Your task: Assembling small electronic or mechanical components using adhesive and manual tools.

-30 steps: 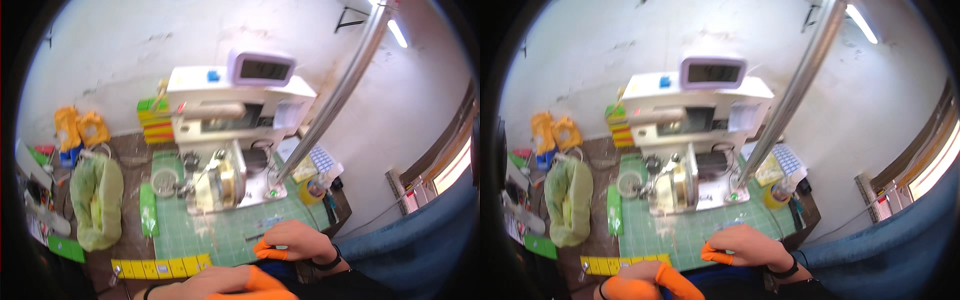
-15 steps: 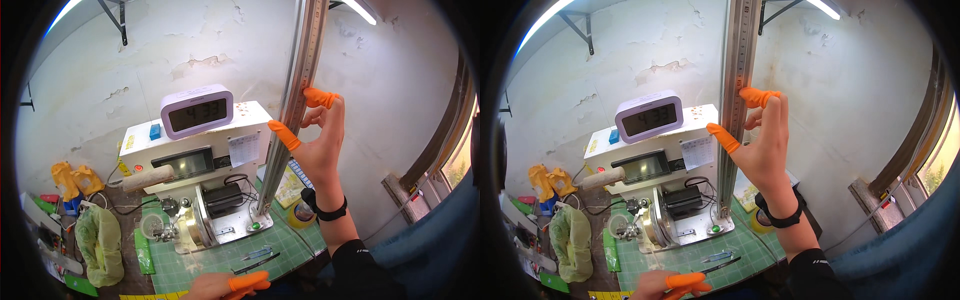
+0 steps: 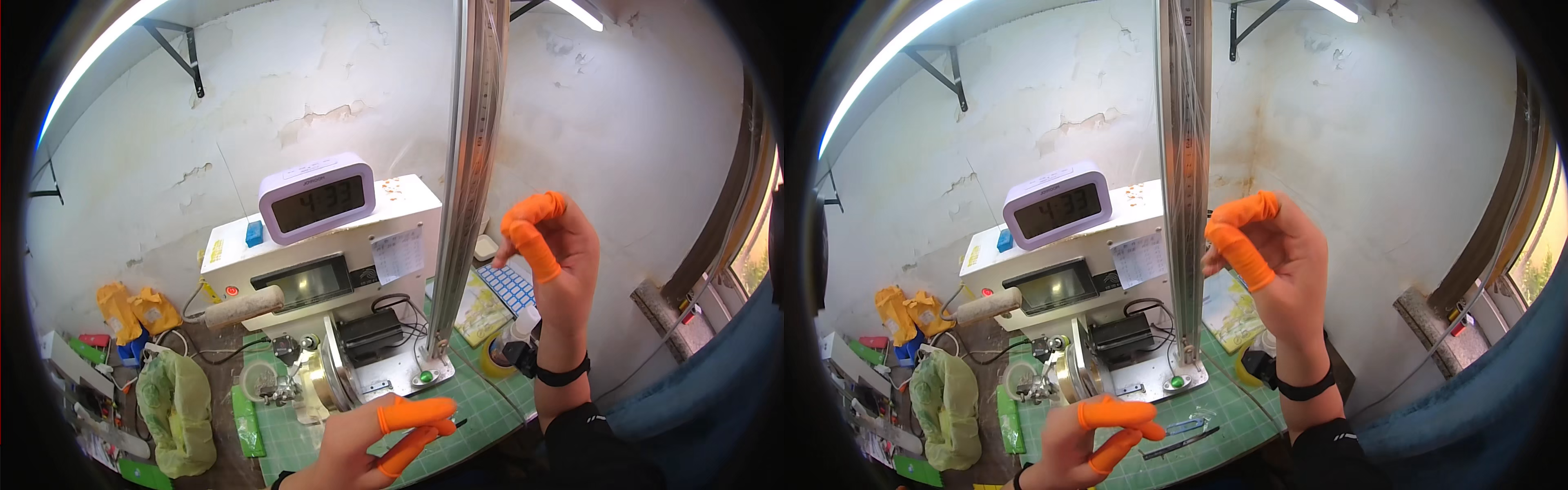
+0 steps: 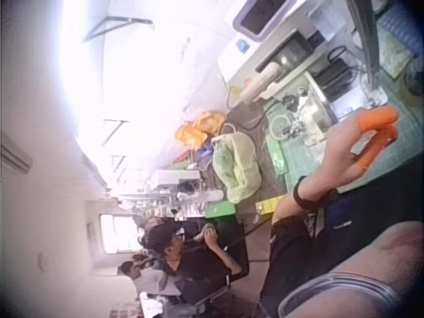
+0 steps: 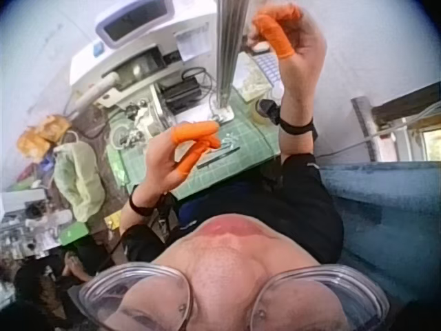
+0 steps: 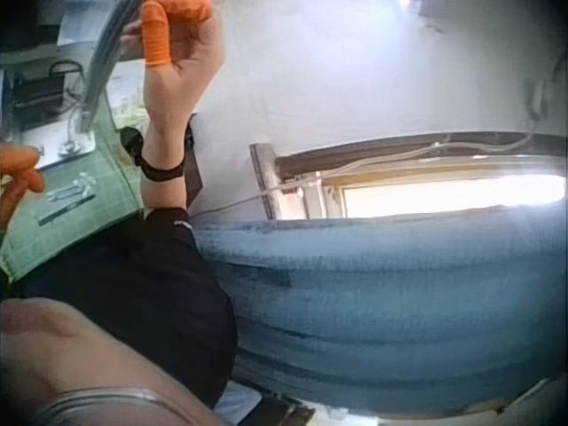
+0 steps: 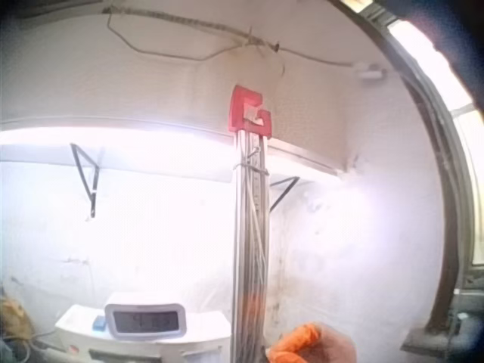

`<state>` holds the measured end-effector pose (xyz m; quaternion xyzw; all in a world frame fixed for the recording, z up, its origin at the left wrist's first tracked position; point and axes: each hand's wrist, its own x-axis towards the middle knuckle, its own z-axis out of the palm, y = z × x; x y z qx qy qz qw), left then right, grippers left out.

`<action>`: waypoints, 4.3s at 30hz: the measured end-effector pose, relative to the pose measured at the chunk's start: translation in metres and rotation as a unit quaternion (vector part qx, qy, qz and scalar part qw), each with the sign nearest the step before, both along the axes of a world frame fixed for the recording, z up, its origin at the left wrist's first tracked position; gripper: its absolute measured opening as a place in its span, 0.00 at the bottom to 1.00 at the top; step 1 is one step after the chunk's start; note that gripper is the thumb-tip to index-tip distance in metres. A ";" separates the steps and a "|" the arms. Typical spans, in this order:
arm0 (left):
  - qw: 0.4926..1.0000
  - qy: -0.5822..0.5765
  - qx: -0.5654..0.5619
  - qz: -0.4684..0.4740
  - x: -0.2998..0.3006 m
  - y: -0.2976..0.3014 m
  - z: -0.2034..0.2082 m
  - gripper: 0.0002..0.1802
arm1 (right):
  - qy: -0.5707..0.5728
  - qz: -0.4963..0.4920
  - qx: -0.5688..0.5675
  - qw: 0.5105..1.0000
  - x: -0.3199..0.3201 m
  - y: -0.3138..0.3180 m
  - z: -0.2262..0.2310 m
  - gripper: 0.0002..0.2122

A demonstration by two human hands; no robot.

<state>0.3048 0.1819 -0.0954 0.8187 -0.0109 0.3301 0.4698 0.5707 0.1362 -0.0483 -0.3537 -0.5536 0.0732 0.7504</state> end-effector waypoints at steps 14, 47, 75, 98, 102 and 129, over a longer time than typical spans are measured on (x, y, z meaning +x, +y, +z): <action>0.981 0.031 -0.181 -0.063 0.043 0.003 0.007 0.29 | -0.095 -0.041 -0.054 0.993 -0.058 -0.041 0.000 0.16; 0.985 -0.104 0.026 0.135 -0.017 0.005 -0.031 0.11 | -0.447 -0.073 -0.020 0.891 -0.113 -0.041 -0.028 0.16; 0.739 0.618 0.075 0.256 -0.229 -0.217 -0.148 0.19 | -0.542 0.028 -0.199 0.816 -0.050 -0.035 -0.059 0.09; 0.698 0.714 0.034 0.043 -0.204 -0.143 -0.132 0.11 | -0.443 0.018 -0.312 0.840 -0.028 -0.031 -0.134 0.04; 0.804 0.565 -0.072 0.173 -0.171 -0.088 -0.060 0.08 | -0.391 -0.035 -0.347 0.852 -0.036 -0.046 -0.133 0.04; 0.842 0.025 0.115 0.526 -0.167 0.001 -0.121 0.15 | -0.312 0.087 -0.435 0.840 -0.091 0.082 -0.165 0.07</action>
